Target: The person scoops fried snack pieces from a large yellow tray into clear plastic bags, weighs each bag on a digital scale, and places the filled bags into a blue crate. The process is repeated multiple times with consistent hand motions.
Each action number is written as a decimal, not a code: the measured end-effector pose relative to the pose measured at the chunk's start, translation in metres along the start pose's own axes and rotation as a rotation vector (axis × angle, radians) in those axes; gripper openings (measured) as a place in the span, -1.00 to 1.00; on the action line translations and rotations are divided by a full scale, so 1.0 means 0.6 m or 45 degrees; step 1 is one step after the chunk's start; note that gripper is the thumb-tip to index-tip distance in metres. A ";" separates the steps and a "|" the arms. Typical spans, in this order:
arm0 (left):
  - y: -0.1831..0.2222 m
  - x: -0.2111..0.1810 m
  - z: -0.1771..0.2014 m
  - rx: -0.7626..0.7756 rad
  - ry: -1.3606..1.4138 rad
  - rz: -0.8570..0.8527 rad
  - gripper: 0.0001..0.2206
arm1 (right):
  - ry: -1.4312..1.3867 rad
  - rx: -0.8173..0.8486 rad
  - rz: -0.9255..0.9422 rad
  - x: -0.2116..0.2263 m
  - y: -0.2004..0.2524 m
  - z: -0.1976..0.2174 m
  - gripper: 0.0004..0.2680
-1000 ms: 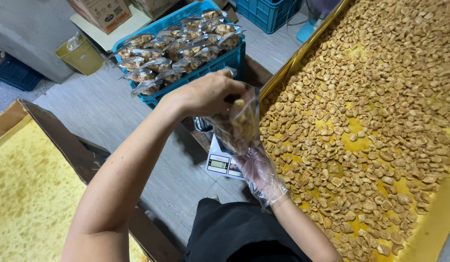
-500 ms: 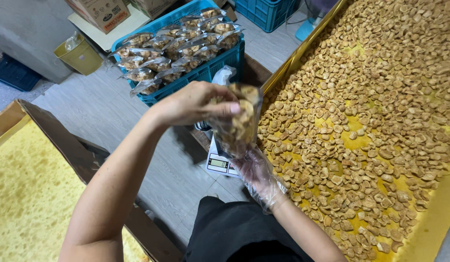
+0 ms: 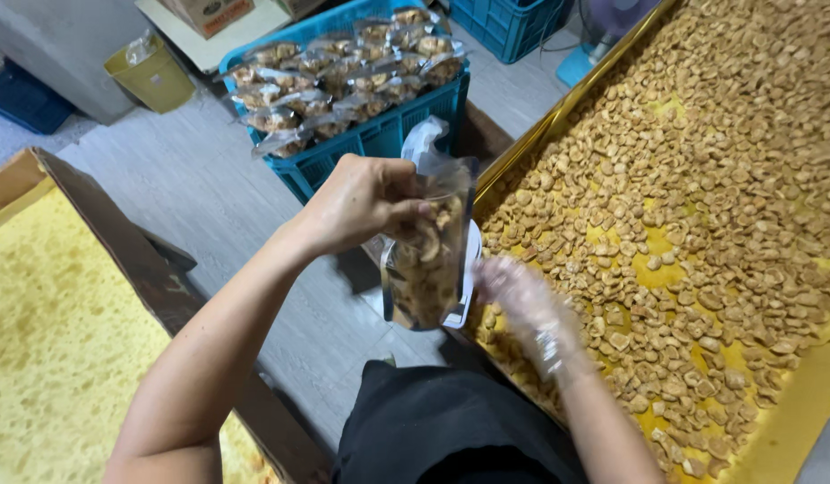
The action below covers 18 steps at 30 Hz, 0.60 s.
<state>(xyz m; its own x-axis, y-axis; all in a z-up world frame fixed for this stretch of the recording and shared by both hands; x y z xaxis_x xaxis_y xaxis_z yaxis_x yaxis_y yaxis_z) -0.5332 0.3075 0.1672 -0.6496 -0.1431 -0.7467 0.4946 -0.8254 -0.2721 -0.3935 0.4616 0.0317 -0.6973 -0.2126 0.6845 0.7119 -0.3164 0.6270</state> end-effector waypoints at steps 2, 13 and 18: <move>0.010 0.008 -0.019 0.041 0.184 0.063 -0.84 | -0.825 0.195 0.323 0.074 0.033 0.038 -0.72; 0.058 0.054 -0.104 0.099 -0.155 0.092 -0.75 | -0.527 0.223 0.335 0.093 0.031 -0.051 -0.67; 0.087 0.085 -0.106 -0.010 0.160 0.264 -0.80 | -0.429 0.216 0.094 0.063 -0.009 -0.039 -0.69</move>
<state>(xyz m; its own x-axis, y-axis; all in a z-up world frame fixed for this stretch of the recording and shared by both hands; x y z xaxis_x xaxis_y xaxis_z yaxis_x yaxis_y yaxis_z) -0.5038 0.2922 0.0765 -0.4569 -0.2395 -0.8567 0.6149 -0.7809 -0.1096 -0.4256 0.4335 0.0458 -0.5976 0.0954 0.7961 0.7823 -0.1479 0.6050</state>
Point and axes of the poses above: each hand's wrist, its own y-axis away from the middle knuckle, its own z-axis out of the back of the hand, x = y × z, the point moved 9 cm from there along -y, towards the middle knuckle, and after that the axes turned 14 degrees about -z, right-handed, at the moved point
